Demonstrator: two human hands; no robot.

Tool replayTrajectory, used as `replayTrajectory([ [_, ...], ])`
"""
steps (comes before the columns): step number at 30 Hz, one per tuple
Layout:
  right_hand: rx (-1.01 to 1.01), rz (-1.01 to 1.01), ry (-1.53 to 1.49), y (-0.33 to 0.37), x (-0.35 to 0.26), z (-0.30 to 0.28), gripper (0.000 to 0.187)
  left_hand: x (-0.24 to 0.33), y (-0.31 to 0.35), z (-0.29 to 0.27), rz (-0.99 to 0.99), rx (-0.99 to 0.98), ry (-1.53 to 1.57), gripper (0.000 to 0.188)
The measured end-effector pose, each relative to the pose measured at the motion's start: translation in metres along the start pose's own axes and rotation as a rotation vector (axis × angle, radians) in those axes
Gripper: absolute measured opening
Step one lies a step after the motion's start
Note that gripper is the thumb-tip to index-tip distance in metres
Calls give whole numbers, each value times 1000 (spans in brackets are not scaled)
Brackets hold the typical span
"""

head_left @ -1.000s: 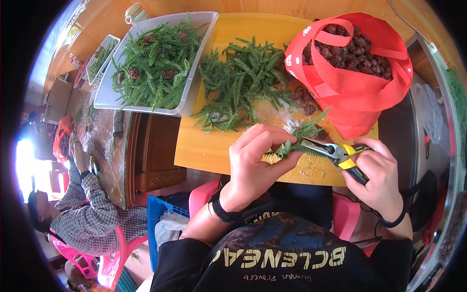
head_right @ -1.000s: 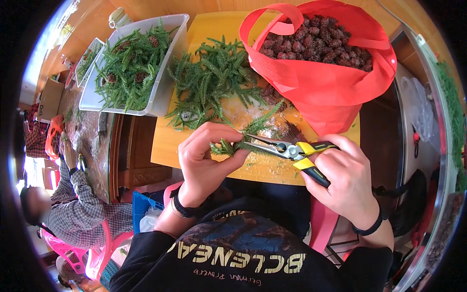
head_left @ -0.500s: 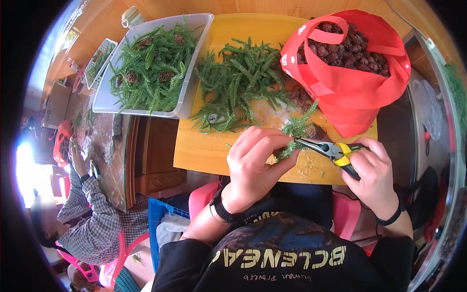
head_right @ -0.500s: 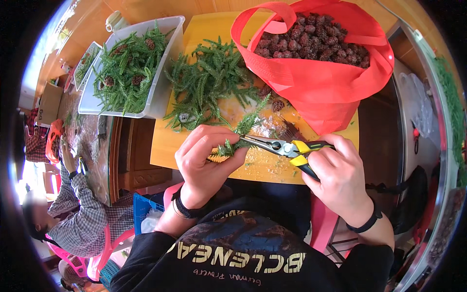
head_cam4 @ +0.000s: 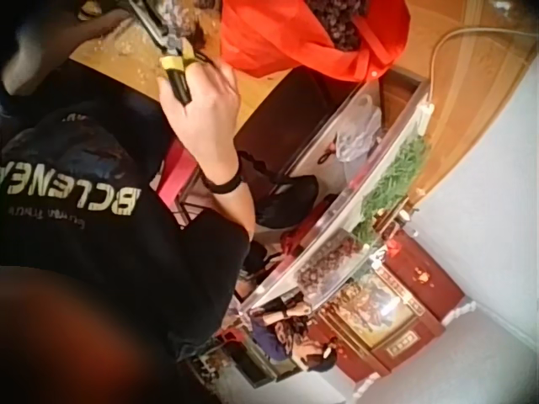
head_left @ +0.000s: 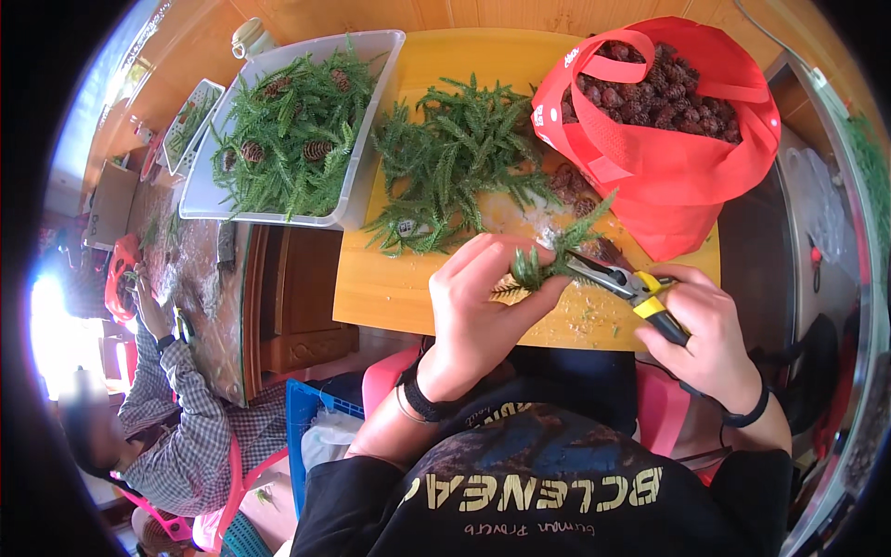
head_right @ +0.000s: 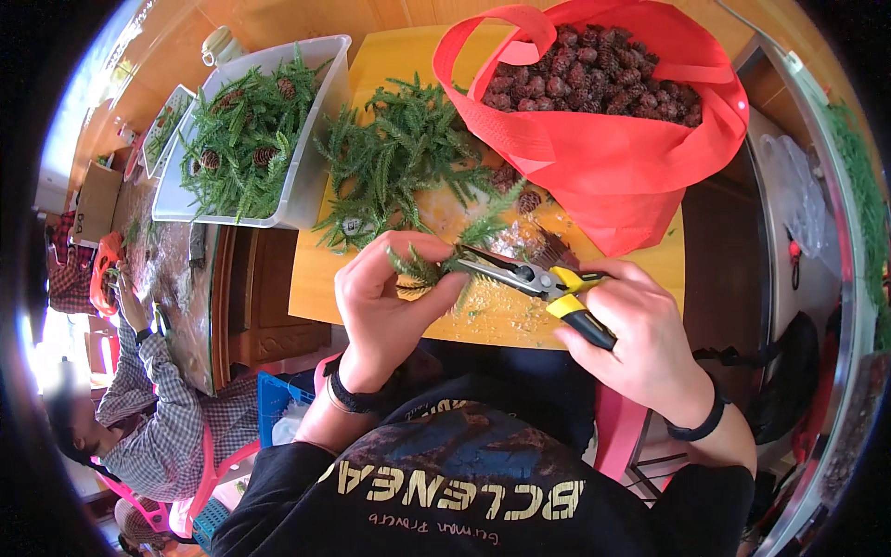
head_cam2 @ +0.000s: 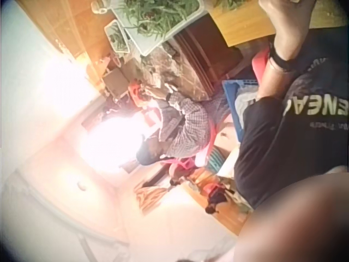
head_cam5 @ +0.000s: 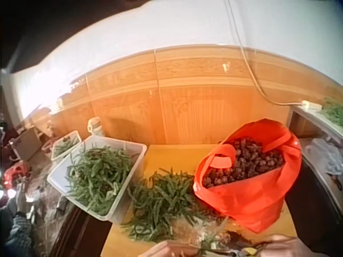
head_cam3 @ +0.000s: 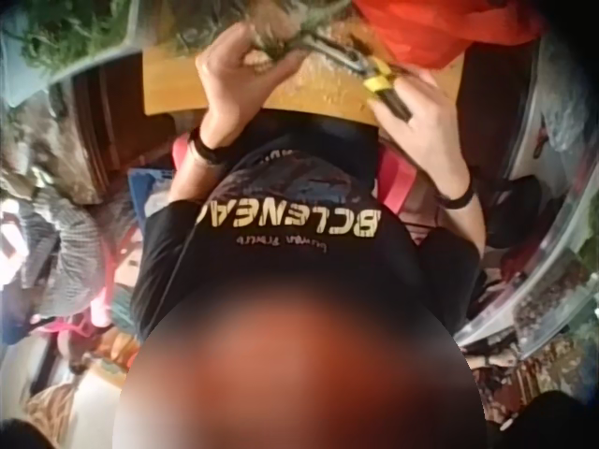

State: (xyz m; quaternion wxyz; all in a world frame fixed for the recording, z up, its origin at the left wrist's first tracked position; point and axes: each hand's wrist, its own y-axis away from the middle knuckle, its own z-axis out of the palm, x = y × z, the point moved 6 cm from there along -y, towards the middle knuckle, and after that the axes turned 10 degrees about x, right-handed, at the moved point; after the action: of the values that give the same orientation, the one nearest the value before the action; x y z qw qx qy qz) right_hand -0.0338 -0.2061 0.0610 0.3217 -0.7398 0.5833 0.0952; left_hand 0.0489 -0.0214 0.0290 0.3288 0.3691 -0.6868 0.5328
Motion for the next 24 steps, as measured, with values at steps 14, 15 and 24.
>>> replayTrajectory([
  [14, 73, 355, -463, -6, 19, 2, 46, -37, 9, 22, -770, -111, 945, 18],
  [15, 74, 353, -465, -9, 19, 8, 46, -39, 10, 23, -769, -111, 943, 18],
  [24, 198, 135, -387, -36, 2, 36, 43, -48, 16, 26, -778, -59, 954, 19],
])
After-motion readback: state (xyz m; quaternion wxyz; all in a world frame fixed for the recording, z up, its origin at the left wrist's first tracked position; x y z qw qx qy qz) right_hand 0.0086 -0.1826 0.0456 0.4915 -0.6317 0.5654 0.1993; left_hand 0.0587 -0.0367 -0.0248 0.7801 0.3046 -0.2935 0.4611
